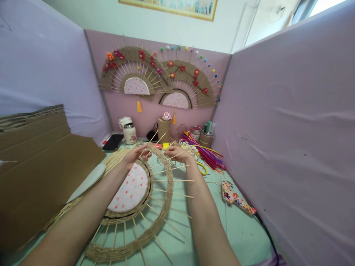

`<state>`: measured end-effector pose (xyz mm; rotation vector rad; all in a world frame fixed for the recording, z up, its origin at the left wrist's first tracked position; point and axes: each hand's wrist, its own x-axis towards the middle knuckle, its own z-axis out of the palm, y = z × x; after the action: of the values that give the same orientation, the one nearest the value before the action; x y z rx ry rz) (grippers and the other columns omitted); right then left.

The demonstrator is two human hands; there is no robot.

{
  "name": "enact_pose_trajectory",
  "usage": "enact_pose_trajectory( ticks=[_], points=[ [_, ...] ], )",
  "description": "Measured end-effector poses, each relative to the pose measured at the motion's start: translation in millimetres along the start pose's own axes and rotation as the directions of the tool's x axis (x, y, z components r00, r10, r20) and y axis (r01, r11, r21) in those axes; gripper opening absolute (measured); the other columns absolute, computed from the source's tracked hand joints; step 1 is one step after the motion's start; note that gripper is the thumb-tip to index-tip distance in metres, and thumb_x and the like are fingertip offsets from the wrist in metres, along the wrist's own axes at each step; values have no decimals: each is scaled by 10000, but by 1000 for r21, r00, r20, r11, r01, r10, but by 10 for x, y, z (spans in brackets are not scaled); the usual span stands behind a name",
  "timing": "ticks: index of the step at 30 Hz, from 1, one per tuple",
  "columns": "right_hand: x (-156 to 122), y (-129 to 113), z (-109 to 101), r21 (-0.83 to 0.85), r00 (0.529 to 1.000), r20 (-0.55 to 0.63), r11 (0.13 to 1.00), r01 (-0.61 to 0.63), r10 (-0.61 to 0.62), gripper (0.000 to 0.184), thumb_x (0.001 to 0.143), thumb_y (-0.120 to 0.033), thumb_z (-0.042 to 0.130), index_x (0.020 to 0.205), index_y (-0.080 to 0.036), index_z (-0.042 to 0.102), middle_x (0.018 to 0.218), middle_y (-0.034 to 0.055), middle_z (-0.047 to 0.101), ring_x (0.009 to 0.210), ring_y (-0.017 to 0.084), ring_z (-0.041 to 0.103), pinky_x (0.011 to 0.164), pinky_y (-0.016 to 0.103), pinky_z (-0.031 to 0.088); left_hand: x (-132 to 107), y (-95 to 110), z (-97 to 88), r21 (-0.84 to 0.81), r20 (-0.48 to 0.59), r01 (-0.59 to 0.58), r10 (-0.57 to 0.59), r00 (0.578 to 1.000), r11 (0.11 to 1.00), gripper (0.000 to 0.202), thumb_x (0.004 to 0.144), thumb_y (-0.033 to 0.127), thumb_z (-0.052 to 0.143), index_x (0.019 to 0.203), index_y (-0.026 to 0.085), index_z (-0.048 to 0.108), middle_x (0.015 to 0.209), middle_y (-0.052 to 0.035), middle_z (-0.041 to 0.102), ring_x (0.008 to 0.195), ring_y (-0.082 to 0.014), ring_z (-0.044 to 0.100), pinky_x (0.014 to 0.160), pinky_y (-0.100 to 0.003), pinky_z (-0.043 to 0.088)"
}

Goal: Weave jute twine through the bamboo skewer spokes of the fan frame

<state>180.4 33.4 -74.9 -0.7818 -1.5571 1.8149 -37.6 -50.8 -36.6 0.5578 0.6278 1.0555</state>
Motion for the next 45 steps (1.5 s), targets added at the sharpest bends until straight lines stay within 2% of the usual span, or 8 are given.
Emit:
enact_pose_trajectory(
  ticks=[6, 10, 13, 19, 23, 27, 37, 45],
  points=[
    [-90, -64, -71, -27, 999, 10, 999, 43, -43, 290, 581, -308, 787, 750, -140, 622, 525, -69, 446, 470, 46, 356, 463, 205, 244, -74, 49, 74, 145, -7, -128, 130, 991, 981, 168, 800, 174, 603, 959, 141, 647, 758, -45, 667, 565, -107, 617, 490, -190, 514],
    [-129, -132, -86, 0, 995, -3, 995, 104, -104, 279, 603, -318, 778, 738, -152, 599, 504, -78, 405, 450, 43, 313, 460, 213, 218, -150, 89, 165, 430, -70, -203, 256, 964, 880, 173, 817, 264, 604, 936, 148, 651, 807, -49, 678, 582, -118, 636, 489, -198, 510],
    [-145, -164, -54, 10, 990, 28, 991, 135, -136, 282, 615, -330, 776, 719, -149, 586, 496, -74, 398, 444, 45, 298, 456, 219, 201, -191, 99, 236, 526, -122, -226, 335, 934, 820, 146, 828, 235, 585, 894, 126, 655, 777, -60, 683, 535, -112, 632, 457, -183, 486],
    [-139, -167, -20, 5, 987, 55, 989, 148, -148, 301, 615, -357, 781, 699, -145, 586, 488, -73, 394, 450, 50, 311, 466, 223, 202, -229, 72, 343, 515, -156, -215, 337, 929, 830, 123, 829, 152, 558, 857, 97, 664, 721, -87, 694, 518, -105, 624, 507, -193, 507],
    [-141, -155, -37, 8, 989, 50, 990, 139, -139, 296, 613, -356, 783, 707, -145, 598, 488, -71, 398, 455, 53, 314, 468, 221, 193, -243, 76, 362, 513, -197, -225, 369, 909, 828, 145, 860, 245, 529, 894, 138, 621, 711, -61, 679, 490, -111, 616, 461, -199, 489],
    [-140, -145, -52, 0, 991, 53, 993, 122, -122, 285, 632, -360, 771, 713, -147, 599, 492, -72, 390, 453, 50, 298, 469, 220, 188, -240, 72, 361, 550, -222, -254, 432, 874, 796, 136, 846, 305, 554, 813, 174, 537, 633, -20, 628, 463, -123, 607, 421, -193, 451],
    [-127, -143, -49, 34, 989, 34, 989, 146, -147, 269, 649, -357, 765, 732, -149, 615, 583, -37, 484, 496, 61, 363, 484, 216, 251, -238, 94, 330, 603, -259, -217, 446, 857, 768, 204, 827, 338, 586, 743, 167, 516, 619, -17, 600, 449, -117, 592, 426, -205, 459],
    [-148, -148, -50, 24, 993, 52, 994, 104, -105, 261, 641, -345, 769, 711, -151, 610, 576, -37, 484, 496, 65, 372, 488, 215, 274, -229, 97, 321, 636, -278, -204, 468, 839, 744, 88, 748, 212, 625, 717, 161, 560, 602, 0, 591, 438, -108, 588, 427, -198, 465]
  ],
)
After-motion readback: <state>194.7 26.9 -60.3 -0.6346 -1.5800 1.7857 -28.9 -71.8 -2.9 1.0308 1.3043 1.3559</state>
